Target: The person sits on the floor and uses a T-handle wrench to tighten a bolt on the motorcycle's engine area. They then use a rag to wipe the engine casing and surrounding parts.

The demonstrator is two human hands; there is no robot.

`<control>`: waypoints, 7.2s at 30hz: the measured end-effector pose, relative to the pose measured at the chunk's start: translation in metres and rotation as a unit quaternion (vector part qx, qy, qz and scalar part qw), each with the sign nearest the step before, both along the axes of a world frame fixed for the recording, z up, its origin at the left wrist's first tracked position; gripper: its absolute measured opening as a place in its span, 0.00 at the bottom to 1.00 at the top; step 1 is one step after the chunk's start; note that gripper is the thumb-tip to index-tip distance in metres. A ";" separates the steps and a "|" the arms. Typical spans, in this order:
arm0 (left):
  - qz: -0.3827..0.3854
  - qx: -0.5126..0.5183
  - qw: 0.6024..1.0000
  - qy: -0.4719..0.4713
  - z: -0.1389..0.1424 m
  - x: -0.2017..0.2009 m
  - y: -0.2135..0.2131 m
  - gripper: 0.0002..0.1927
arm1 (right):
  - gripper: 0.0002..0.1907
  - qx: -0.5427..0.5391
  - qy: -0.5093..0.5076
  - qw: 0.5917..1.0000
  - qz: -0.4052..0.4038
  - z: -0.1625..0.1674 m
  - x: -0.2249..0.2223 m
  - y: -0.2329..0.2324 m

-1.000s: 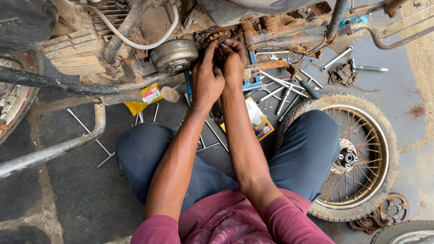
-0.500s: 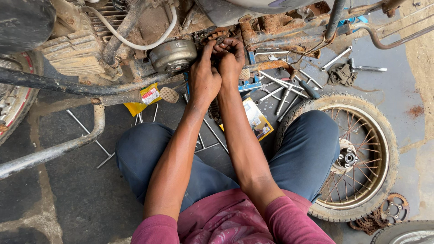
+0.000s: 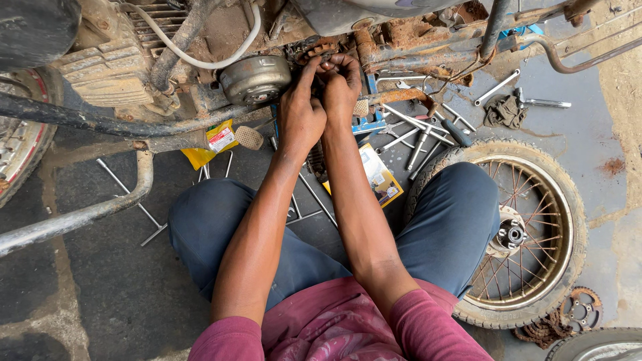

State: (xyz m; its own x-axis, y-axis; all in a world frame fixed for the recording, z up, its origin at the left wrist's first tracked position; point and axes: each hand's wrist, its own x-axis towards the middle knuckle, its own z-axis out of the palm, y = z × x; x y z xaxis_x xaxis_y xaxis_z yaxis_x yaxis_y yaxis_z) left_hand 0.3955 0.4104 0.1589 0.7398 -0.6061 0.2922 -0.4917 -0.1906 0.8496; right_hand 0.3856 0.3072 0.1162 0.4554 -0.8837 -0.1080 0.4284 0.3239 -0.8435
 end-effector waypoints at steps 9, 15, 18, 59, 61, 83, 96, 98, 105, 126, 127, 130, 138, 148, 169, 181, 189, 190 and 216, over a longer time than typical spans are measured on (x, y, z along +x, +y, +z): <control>0.000 0.015 1.000 -0.002 0.000 0.002 0.000 0.41 | 0.14 -0.005 -0.011 1.000 0.007 0.002 0.000 0.000; 0.003 0.059 0.997 0.056 0.007 0.007 -0.007 0.39 | 0.14 -0.031 0.002 0.999 0.007 0.003 0.000 0.001; 0.002 0.070 0.994 0.086 0.006 0.007 -0.009 0.39 | 0.15 -0.025 -0.012 1.000 0.009 0.002 0.000 0.001; -0.114 0.042 0.960 -0.253 -0.019 -0.043 0.001 0.05 | 0.14 0.395 -0.004 0.883 -0.252 -0.138 -0.235 -0.091; -0.105 0.029 0.961 -0.256 -0.019 -0.044 0.001 0.05 | 0.13 0.416 -0.045 0.884 -0.210 -0.148 -0.230 -0.117; -0.083 0.025 0.957 -0.276 -0.015 -0.046 0.005 0.06 | 0.13 0.333 0.026 0.879 -0.340 -0.092 -0.195 -0.170; 0.152 -0.127 0.976 -0.095 -0.048 -0.056 0.013 0.16 | 0.35 -0.467 0.256 0.835 -0.137 0.068 -0.021 0.023; 0.167 -0.121 0.973 -0.108 -0.050 -0.054 0.012 0.16 | 0.28 -0.364 0.270 0.882 -0.126 0.069 -0.016 0.025; 0.172 -0.118 0.974 -0.087 -0.045 -0.052 0.014 0.15 | 0.22 -0.380 0.239 0.882 -0.144 0.063 -0.013 0.029; 0.167 -0.097 0.972 -0.132 -0.046 -0.050 0.014 0.15 | 0.23 -0.351 0.266 0.887 -0.140 0.056 -0.007 0.022; 0.168 -0.093 0.973 -0.129 -0.046 -0.050 0.014 0.15 | 0.22 -0.360 0.274 0.879 -0.149 0.059 -0.006 0.022; 0.166 -0.091 0.972 -0.137 -0.042 -0.047 0.016 0.16 | 0.19 -0.374 0.278 0.870 -0.162 0.065 -0.008 0.027; 0.164 -0.107 0.967 -0.164 -0.026 -0.060 0.018 0.18 | 0.12 -0.217 0.101 0.964 -0.117 0.051 -0.105 0.038; 0.207 -0.001 0.961 -0.183 -0.025 -0.071 0.012 0.24 | 0.10 0.235 0.036 0.906 -0.350 -0.097 -0.264 -0.126; 0.186 0.035 0.963 -0.193 -0.030 -0.064 0.010 0.22 | 0.18 0.218 -0.181 0.945 0.162 -0.097 -0.149 -0.343; 0.220 0.003 0.956 -0.193 -0.029 -0.067 0.015 0.24 | 0.09 -0.344 0.660 0.610 0.274 -0.073 -0.231 -0.286; 0.214 0.011 0.959 -0.187 -0.036 -0.073 0.019 0.26 | 0.12 -0.380 0.671 0.577 0.270 -0.005 -0.352 -0.251; 0.210 0.008 0.960 -0.186 -0.037 -0.073 0.020 0.26 | 0.14 -0.404 0.609 0.636 0.246 0.000 -0.362 -0.243; 0.209 0.144 0.931 -0.264 -0.040 -0.094 0.003 0.12 | 0.23 -0.318 0.775 0.463 0.290 -0.121 -0.235 -0.296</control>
State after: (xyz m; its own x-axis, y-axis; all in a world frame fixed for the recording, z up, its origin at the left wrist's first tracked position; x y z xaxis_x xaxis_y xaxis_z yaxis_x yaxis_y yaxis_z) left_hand 0.3018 0.4138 0.1188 0.7275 -0.4074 0.5521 -0.6584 -0.6409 0.3946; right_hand 0.1502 0.0115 -0.0045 0.4463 -0.7395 -0.5040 -0.8550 -0.5186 0.0038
